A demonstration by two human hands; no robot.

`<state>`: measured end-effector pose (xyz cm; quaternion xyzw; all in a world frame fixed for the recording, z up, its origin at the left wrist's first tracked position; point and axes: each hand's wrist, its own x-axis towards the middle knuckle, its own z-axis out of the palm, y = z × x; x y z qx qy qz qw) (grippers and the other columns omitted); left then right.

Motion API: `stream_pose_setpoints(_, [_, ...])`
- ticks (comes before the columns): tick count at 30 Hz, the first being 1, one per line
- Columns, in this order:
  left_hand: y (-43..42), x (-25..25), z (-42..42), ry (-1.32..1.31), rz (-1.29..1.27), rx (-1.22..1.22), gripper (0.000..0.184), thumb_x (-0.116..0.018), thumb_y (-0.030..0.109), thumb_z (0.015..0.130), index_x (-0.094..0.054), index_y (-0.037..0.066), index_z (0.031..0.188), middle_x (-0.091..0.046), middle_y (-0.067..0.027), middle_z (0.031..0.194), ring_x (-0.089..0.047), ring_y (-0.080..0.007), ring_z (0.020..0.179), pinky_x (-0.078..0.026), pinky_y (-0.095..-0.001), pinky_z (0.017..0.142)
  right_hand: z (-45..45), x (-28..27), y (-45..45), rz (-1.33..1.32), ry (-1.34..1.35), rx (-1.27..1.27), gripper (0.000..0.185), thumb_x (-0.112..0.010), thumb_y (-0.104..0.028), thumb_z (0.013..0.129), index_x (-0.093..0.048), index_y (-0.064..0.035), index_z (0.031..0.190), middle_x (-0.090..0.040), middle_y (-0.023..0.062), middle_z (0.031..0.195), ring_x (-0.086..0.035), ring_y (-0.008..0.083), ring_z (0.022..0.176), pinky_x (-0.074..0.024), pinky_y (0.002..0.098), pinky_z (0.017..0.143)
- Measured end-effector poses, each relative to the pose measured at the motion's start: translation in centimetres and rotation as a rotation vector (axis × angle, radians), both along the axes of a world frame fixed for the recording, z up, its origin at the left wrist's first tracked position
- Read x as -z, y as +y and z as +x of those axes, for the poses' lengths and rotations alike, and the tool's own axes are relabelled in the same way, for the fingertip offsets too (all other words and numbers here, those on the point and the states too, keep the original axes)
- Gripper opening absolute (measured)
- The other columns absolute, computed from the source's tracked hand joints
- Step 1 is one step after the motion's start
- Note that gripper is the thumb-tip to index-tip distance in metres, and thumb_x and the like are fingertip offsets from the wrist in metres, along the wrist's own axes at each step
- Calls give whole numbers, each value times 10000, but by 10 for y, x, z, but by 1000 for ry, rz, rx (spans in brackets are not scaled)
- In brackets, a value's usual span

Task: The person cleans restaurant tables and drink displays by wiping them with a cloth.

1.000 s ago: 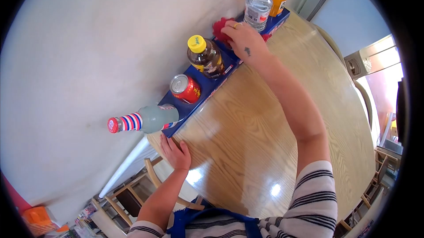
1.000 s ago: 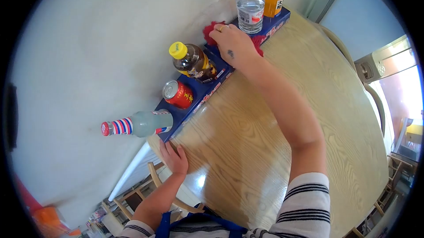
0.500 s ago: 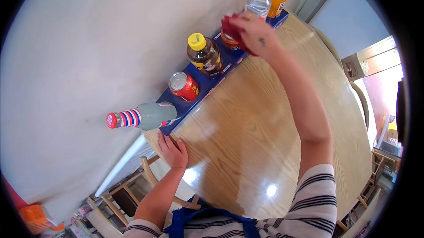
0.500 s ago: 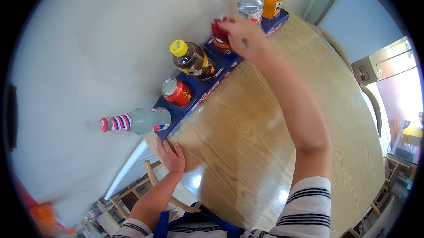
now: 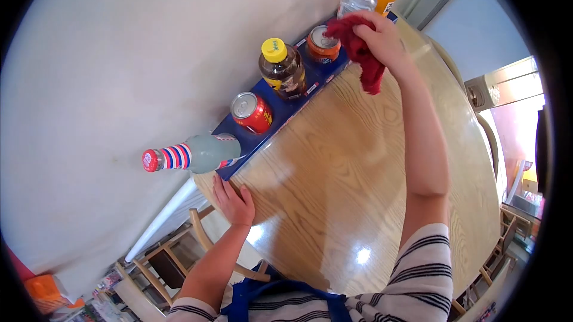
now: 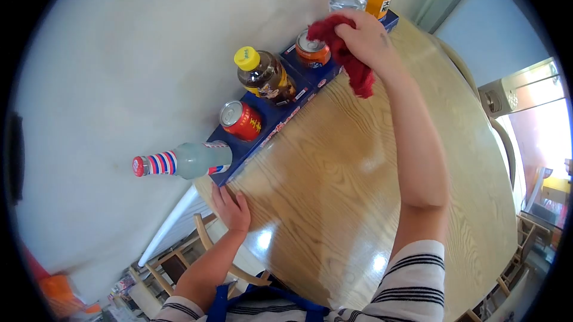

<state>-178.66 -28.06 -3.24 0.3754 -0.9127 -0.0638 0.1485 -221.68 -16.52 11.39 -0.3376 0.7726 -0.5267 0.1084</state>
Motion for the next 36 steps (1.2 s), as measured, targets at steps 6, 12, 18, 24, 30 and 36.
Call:
stream_pose_setpoints(6, [-1, 1, 0, -7, -39, -1, 535, -482, 251, 837, -333, -62, 1244, -340, -264, 1326, -306, -426, 1240, -240, -522, 1017, 29, 27, -40, 194, 459, 69, 289, -614, -162, 750, -606, -57, 1019, -578, 144, 965, -562, 311, 911, -454, 350, 793])
stream_pose_setpoints(12, [0, 1, -1, 3, -56, 11, 539, -476, 256, 842, -332, -62, 1253, -344, -258, 1326, -308, -420, 1242, -249, -513, 1016, 27, 36, -45, 226, 429, -45, 281, -635, -113, 685, -614, -84, 964, -548, 121, 962, -549, 309, 919, -451, 366, 781])
stream_pose_setpoints(18, [-1, 1, 0, -8, -48, 6, 558, -466, 271, 845, -325, -62, 1269, -345, -252, 1328, -306, -414, 1245, -249, -510, 1014, 21, 25, -20, 271, 456, -172, 245, -634, -17, 648, -592, -63, 885, -532, 97, 911, -543, 281, 901, -452, 353, 743])
stream_pose_setpoints(24, [0, -4, -2, -8, -23, 0, 561, -467, 269, 841, -329, -64, 1270, -340, -255, 1329, -314, -416, 1235, -251, -510, 1013, 15, -1, 12, 585, 787, -129, 237, -615, -12, 675, -598, -85, 899, -535, 81, 924, -549, 283, 899, -465, 370, 720])
stream_pose_setpoints(30, [1, -3, -3, -15, -24, -14, 555, -468, 263, 841, -331, -75, 1261, -337, -266, 1322, -315, -420, 1229, -251, -512, 1013, 17, 44, 3, 452, 576, 149, 308, -584, -57, 770, -565, -103, 1074, -538, 117, 1037, -542, 319, 950, -469, 379, 768])
stream_pose_setpoints(36, [-2, 4, 2, -14, -48, 14, 530, -477, 254, 842, -345, -81, 1230, -337, -279, 1316, -315, -431, 1226, -246, -518, 1014, 60, 107, 6, 113, 352, 254, 267, -573, -108, 792, -587, -91, 1058, -563, 158, 993, -559, 354, 897, -460, 416, 756])
